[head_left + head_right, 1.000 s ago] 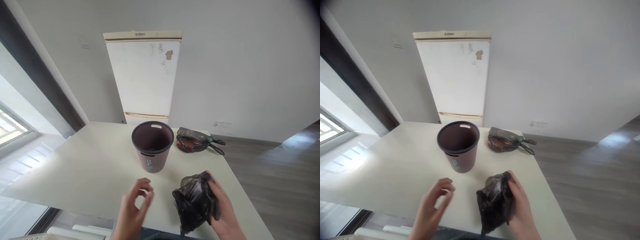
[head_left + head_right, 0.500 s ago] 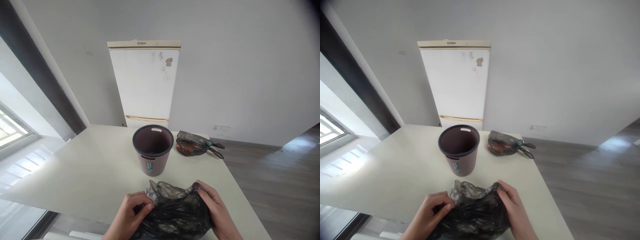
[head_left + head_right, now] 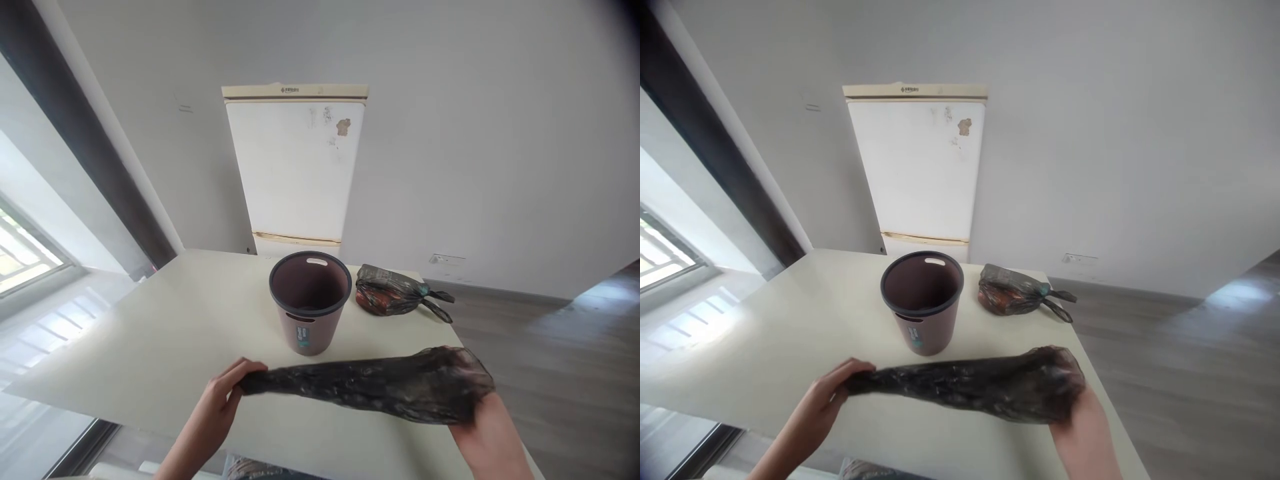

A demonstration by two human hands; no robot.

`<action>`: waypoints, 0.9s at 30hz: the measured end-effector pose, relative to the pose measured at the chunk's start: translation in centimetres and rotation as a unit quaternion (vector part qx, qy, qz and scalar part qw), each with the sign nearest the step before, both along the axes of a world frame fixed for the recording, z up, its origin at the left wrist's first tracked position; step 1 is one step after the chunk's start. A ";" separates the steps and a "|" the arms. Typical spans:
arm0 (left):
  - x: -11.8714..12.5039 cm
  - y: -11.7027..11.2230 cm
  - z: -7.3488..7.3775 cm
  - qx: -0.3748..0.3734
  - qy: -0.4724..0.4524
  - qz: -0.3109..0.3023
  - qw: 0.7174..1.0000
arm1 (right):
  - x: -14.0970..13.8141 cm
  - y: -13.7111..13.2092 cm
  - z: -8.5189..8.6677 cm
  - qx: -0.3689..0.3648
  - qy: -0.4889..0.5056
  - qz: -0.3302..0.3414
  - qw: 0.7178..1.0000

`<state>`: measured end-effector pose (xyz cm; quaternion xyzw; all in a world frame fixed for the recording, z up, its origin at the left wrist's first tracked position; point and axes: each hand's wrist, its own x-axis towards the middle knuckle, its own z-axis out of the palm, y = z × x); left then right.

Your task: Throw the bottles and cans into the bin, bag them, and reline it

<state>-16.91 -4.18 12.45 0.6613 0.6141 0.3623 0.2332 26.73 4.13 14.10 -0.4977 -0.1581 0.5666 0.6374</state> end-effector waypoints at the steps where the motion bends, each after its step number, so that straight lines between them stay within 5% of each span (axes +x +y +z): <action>1: 0.6 0.2 -0.3 0.034 0.016 0.043 0.998 | -0.4 -0.3 0.1 0.016 -0.012 0.003 1.000; 5: 6.1 -0.6 -1.6 0.141 0.004 0.165 0.976 | -4.2 -2.9 1.0 0.065 -0.041 0.103 0.992; 9: 12.9 -2.5 -2.2 0.075 -0.143 -0.008 0.987 | -9.4 -6.1 1.3 0.101 -0.115 0.289 0.945; 12: 15.4 -2.4 -1.5 0.008 -0.192 -0.051 0.980 | -11.9 -6.9 0.9 0.112 -0.147 0.326 0.927; 16: 13.9 -1.1 -0.2 -0.027 -0.252 -0.018 0.967 | -11.6 -5.6 0.7 0.099 -0.172 0.301 0.933; 20: 10.9 -1.0 -0.6 0.040 -0.291 0.129 0.947 | -10.0 -4.4 1.0 0.037 -0.151 0.190 0.969; 23: 9.7 -1.3 -0.9 0.075 -0.349 0.217 0.908 | -9.7 -4.3 0.4 0.017 -0.122 0.137 0.983; 27: 8.4 -0.9 0.2 0.118 -0.461 0.312 0.822 | -10.0 -4.3 -1.5 -0.004 -0.097 0.160 0.982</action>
